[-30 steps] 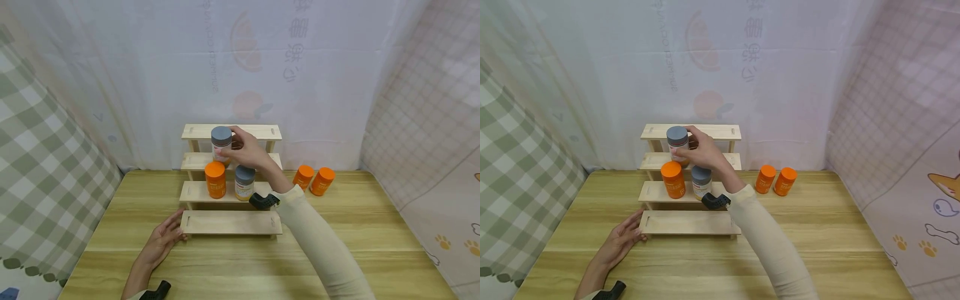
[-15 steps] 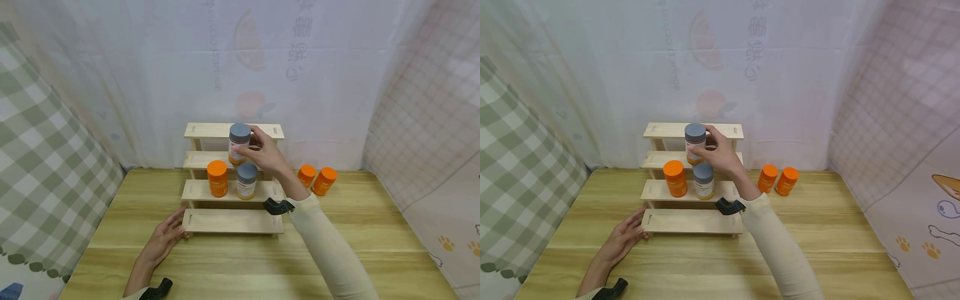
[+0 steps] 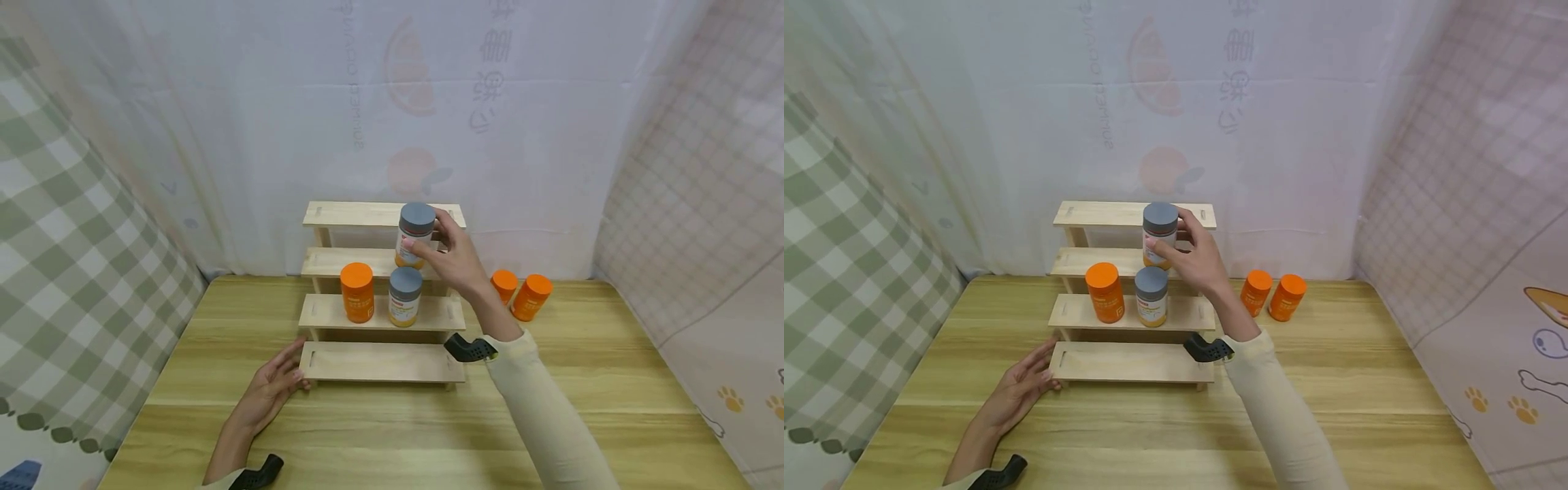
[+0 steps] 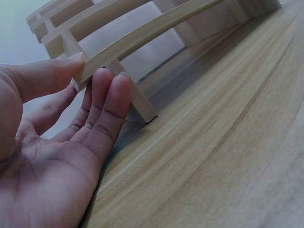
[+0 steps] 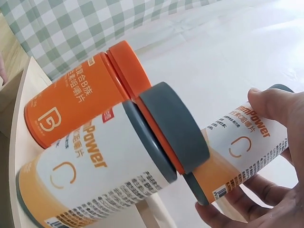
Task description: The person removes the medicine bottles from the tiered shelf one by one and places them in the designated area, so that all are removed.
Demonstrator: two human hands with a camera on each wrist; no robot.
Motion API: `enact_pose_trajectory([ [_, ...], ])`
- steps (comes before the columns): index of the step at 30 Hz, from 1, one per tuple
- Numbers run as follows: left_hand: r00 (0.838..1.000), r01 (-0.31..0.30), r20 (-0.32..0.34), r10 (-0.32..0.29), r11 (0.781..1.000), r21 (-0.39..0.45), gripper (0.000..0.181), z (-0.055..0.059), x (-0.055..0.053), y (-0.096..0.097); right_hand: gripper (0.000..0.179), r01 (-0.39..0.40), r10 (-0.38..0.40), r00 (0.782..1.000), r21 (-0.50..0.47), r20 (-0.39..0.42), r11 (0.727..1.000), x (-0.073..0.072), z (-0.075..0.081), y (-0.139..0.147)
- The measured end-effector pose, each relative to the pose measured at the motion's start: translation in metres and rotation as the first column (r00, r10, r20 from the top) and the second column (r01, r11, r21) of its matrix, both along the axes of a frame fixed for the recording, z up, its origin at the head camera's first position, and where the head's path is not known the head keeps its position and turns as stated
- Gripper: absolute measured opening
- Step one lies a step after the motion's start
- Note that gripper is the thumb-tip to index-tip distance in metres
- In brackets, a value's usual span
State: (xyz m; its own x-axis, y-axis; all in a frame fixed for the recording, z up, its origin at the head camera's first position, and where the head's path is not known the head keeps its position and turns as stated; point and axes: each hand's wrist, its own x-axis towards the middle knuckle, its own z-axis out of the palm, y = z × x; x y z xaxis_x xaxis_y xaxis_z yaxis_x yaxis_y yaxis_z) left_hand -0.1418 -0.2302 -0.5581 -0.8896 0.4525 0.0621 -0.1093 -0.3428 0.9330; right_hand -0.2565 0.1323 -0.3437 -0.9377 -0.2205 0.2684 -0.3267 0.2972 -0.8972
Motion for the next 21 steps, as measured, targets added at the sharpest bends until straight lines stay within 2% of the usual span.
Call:
enact_pose_trajectory([
  [15,1.000,-0.003,0.008,0.003,1.000,-0.005,0.070,0.002,0.001,0.002,0.057,0.042,-0.046,0.996,-0.062,-0.071,0.997,0.015,-0.003,0.032],
  [21,1.000,-0.007,0.010,0.007,1.000,-0.001,0.069,0.002,0.001,0.001,0.055,0.064,-0.069,0.996,-0.091,-0.053,0.994,0.024,-0.005,0.046],
])
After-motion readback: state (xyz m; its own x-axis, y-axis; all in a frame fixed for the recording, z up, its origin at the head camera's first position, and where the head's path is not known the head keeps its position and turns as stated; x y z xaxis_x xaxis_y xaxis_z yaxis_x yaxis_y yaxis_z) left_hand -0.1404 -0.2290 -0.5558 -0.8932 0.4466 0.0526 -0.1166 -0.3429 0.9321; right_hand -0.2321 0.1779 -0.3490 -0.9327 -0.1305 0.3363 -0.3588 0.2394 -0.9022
